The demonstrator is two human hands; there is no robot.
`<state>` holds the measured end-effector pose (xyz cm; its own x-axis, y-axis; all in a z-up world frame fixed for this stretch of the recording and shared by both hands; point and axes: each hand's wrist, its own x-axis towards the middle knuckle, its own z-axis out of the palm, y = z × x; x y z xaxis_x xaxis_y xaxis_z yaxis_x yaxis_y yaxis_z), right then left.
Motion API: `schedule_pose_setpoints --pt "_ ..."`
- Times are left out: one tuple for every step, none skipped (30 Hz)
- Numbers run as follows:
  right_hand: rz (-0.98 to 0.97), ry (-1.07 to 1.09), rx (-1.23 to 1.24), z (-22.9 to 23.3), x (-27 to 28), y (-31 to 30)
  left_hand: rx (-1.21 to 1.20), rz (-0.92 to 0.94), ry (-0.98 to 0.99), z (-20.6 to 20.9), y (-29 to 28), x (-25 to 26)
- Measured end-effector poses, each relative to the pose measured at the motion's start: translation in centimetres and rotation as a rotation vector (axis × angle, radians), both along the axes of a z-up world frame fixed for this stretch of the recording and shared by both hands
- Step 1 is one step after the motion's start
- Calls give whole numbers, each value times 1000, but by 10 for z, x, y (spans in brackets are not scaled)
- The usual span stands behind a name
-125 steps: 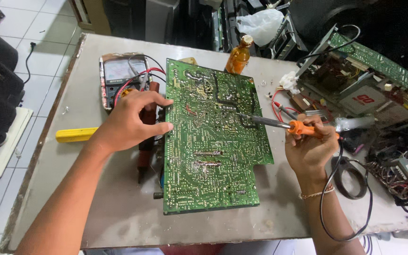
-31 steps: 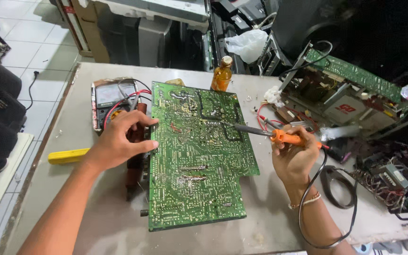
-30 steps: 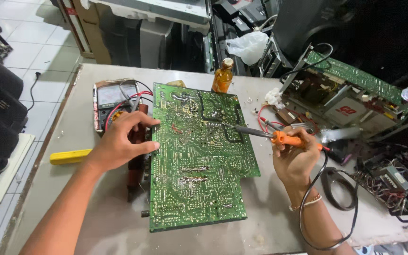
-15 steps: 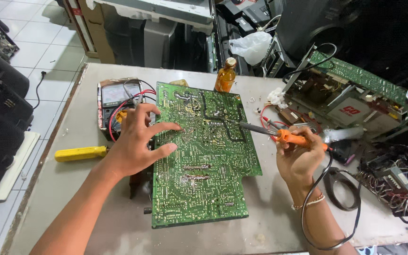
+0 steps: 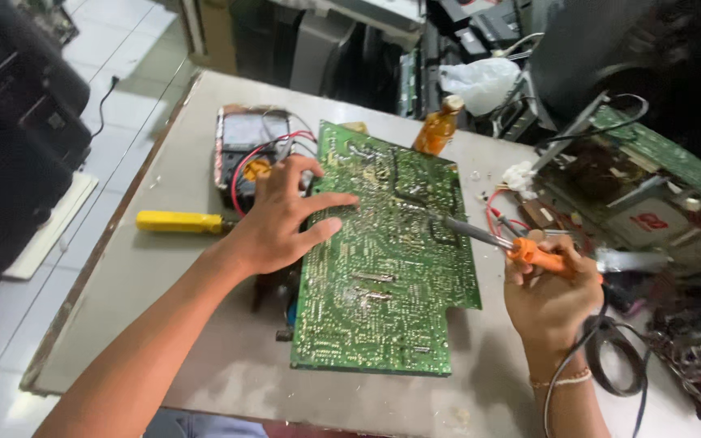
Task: The person uses a hot air gun and a soldering iron to work on a green circuit board. They apply heat to specific areas and use the soldering iron to manipulate solder on the board's surface.
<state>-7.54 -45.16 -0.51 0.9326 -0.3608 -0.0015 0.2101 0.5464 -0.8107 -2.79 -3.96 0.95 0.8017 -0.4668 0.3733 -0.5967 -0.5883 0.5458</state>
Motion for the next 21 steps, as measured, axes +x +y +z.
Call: schedule_pose_setpoints --pt "90 -38 63 1 -3 0 8 -9 -1 -1 0 2" --pt "180 -73 128 2 -6 0 15 -18 -2 -2 0 4" --pt "182 -67 127 4 -7 3 14 -15 4 -3 1 4" --pt "335 -136 158 6 -9 5 5 -10 -4 -4 1 5" --pt "482 -203 190 8 -12 7 -5 -10 -9 -5 0 6" --pt "478 -193 191 11 -15 15 -6 -12 1 -5 0 5" --pt "555 -224 144 15 -17 22 -33 -11 11 -5 0 5" --pt "632 -255 97 20 -18 29 -61 -11 22 -4 0 5" --pt "631 -250 96 20 -19 32 -63 -12 27 -6 -1 9" --pt "647 -237 48 21 -19 34 -166 -25 13 -8 -2 13" --pt "660 -220 5 20 -22 38 -266 -38 4 -11 -3 15" --pt "656 -211 9 18 -23 38 -265 -40 14 -11 0 14" --pt "693 -233 14 16 -21 38 -319 -58 61 -10 1 15" --pt "729 -256 18 15 -20 38 -373 -75 108 -9 3 17" --pt "725 -253 19 17 -21 39 -373 -78 112 -7 3 16" --pt "733 -285 -61 19 -22 41 -384 -71 144 -6 3 16" --pt "738 -316 -138 20 -24 42 -391 -64 178 -5 4 14" --pt "734 -312 -134 16 -22 40 -388 -67 184 -5 4 15" --pt "747 -330 -129 13 -22 38 -386 -62 179 -5 4 15" --pt "760 -349 -125 10 -22 36 -383 -57 174 -4 4 14" --pt "759 -350 -124 10 -21 36 -382 -57 173 -4 5 16"
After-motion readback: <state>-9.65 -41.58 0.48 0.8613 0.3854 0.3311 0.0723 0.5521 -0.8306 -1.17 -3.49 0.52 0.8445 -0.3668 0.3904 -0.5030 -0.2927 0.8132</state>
